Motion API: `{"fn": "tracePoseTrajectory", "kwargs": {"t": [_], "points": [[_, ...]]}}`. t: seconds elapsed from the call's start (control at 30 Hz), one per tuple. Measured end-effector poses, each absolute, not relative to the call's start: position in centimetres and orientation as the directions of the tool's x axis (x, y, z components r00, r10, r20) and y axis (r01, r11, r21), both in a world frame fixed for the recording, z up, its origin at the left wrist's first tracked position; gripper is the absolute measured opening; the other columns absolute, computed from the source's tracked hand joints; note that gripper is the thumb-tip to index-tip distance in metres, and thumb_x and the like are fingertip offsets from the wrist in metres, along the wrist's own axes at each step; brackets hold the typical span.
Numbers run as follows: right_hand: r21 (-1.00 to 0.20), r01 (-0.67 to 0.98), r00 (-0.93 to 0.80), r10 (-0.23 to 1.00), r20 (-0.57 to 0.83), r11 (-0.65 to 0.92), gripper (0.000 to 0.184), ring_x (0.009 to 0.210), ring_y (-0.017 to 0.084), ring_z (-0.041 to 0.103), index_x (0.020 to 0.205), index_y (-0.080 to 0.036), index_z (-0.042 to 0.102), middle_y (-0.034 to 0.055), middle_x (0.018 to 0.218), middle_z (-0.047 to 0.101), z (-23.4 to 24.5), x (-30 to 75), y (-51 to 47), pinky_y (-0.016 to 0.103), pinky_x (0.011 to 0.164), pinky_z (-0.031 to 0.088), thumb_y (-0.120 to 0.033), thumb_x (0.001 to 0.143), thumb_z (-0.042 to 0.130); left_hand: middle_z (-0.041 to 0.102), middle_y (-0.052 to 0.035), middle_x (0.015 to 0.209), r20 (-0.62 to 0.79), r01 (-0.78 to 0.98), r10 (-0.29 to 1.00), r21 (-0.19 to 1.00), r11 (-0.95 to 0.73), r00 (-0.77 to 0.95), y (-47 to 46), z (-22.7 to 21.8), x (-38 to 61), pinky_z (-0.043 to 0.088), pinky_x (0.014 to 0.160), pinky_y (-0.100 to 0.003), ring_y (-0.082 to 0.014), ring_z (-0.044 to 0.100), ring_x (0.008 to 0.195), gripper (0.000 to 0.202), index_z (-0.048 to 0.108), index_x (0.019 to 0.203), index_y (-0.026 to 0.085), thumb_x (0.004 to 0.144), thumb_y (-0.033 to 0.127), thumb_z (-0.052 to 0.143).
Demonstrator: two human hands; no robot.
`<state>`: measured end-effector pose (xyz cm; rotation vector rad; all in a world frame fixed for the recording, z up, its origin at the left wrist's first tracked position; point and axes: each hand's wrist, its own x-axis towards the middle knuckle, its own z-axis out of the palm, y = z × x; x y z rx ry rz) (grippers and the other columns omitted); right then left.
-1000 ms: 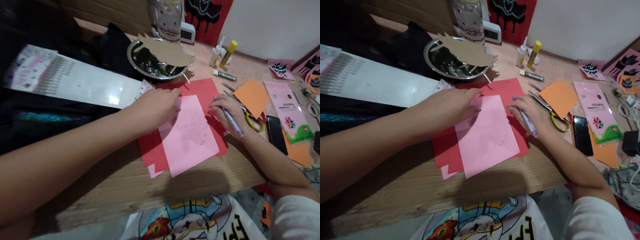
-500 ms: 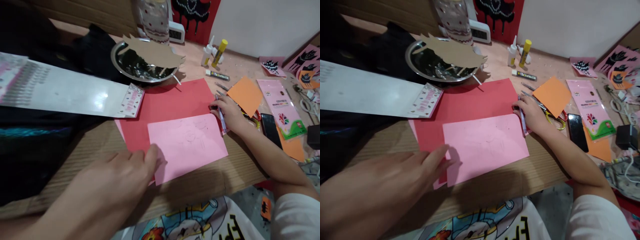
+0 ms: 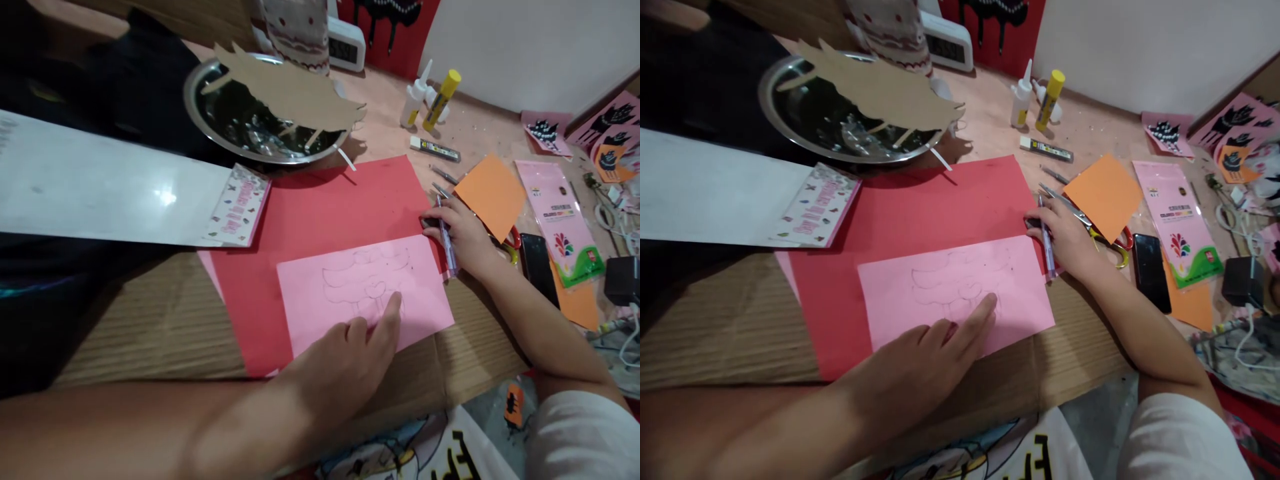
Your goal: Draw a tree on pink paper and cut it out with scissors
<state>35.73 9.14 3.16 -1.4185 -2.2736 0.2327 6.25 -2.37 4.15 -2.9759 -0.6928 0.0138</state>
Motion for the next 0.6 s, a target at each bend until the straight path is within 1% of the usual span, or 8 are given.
{"fn": "tracePoseTrajectory", "kwargs": {"t": [0.1, 0.2, 0.33, 0.4, 0.47, 0.5, 0.53, 0.6], "points": [[-0.378, 0.801, -0.389, 0.884, 0.261, 0.464, 0.043, 0.101, 0.029, 0.073, 0.115, -0.023, 0.077, 0.0115, 0.109, 0.072, 3.6, 35.9, 9.2, 0.045, 0.089, 0.061, -0.059, 0.106, 0.055, 0.055, -0.0246, 0.161, -0.029, 0.454, 0.456, -0.039, -0.890, 0.890, -2.0, 4.1, 6.2, 0.053, 0.054, -0.032, -0.0207, 0.071, 0.072, 0.061, 0.054, 0.157, 0.016, 0.097, 0.010, 0.055], [-0.355, 0.804, -0.397, 0.876, 0.275, 0.476, 0.039, 0.100, 0.029, 0.073, 0.112, -0.024, 0.078, 0.0113, 0.107, 0.074, 3.8, 36.1, 9.2, 0.045, 0.089, 0.062, -0.057, 0.105, 0.059, 0.058, -0.0276, 0.157, -0.013, 0.432, 0.432, -0.016, -0.902, 0.902, -1.4, 4.7, 6.0, 0.052, 0.050, -0.031, -0.0210, 0.071, 0.068, 0.056, 0.056, 0.155, 0.016, 0.099, 0.015, 0.056], [-0.346, 0.823, -0.348, 0.881, 0.321, 0.451, 0.038, 0.109, 0.033, 0.073, 0.114, -0.025, 0.078, 0.0143, 0.116, 0.073, 4.8, 35.8, 8.5, 0.050, 0.094, 0.061, -0.059, 0.099, 0.068, 0.063, -0.0276, 0.152, -0.008, 0.412, 0.412, -0.017, -0.911, 0.911, -1.0, 5.7, 5.9, 0.053, 0.051, -0.030, -0.0193, 0.071, 0.068, 0.051, 0.060, 0.152, 0.013, 0.101, 0.015, 0.055], [-0.423, 0.787, -0.311, 0.880, 0.358, 0.450, 0.039, 0.110, 0.034, 0.072, 0.115, -0.025, 0.078, 0.0144, 0.116, 0.075, 5.9, 35.1, 7.3, 0.052, 0.096, 0.059, -0.059, 0.100, 0.067, 0.064, -0.0265, 0.150, -0.003, 0.415, 0.415, -0.015, -0.910, 0.910, -1.0, 5.9, 5.8, 0.053, 0.051, -0.029, -0.0187, 0.072, 0.069, 0.050, 0.062, 0.150, 0.012, 0.101, 0.014, 0.056], [-0.553, 0.689, -0.316, 0.881, 0.352, 0.468, 0.040, 0.100, 0.031, 0.074, 0.112, -0.027, 0.079, 0.0113, 0.104, 0.077, 7.0, 33.9, 5.7, 0.049, 0.090, 0.059, -0.058, 0.107, 0.055, 0.066, -0.0253, 0.150, 0.000, 0.407, 0.407, -0.001, -0.914, 0.914, -1.1, 5.9, 5.8, 0.052, 0.049, -0.028, -0.0177, 0.071, 0.068, 0.048, 0.065, 0.147, 0.014, 0.100, 0.014, 0.057], [-0.615, 0.636, -0.336, 0.885, 0.323, 0.466, 0.039, 0.090, 0.028, 0.074, 0.110, -0.027, 0.080, 0.0090, 0.095, 0.077, 7.5, 33.2, 4.8, 0.046, 0.082, 0.059, -0.055, 0.109, 0.051, 0.066, -0.0249, 0.149, 0.004, 0.399, 0.399, 0.008, -0.917, 0.917, -1.2, 5.8, 5.7, 0.051, 0.048, -0.028, -0.0171, 0.071, 0.066, 0.046, 0.067, 0.145, 0.015, 0.100, 0.014, 0.057], [-0.662, 0.607, -0.350, 0.896, 0.275, 0.440, 0.034, 0.080, 0.025, 0.073, 0.109, -0.028, 0.080, 0.0065, 0.088, 0.076, 7.9, 32.4, 4.0, 0.043, 0.074, 0.059, -0.048, 0.110, 0.053, 0.067, -0.0247, 0.148, 0.010, 0.391, 0.391, 0.015, -0.920, 0.920, -1.3, 5.7, 5.7, 0.049, 0.046, -0.028, -0.0167, 0.070, 0.065, 0.044, 0.070, 0.142, 0.015, 0.100, 0.013, 0.057], [-0.726, 0.608, -0.292, 0.941, 0.172, 0.321, 0.015, 0.065, 0.020, 0.069, 0.104, -0.028, 0.078, 0.0026, 0.083, 0.076, 8.1, 30.8, 2.7, 0.035, 0.060, 0.055, -0.035, 0.105, 0.064, 0.069, -0.0240, 0.146, 0.024, 0.383, 0.383, 0.021, -0.924, 0.923, -1.4, 5.5, 5.7, 0.047, 0.044, -0.027, -0.0163, 0.069, 0.062, 0.041, 0.074, 0.136, 0.016, 0.100, 0.013, 0.056]]}}
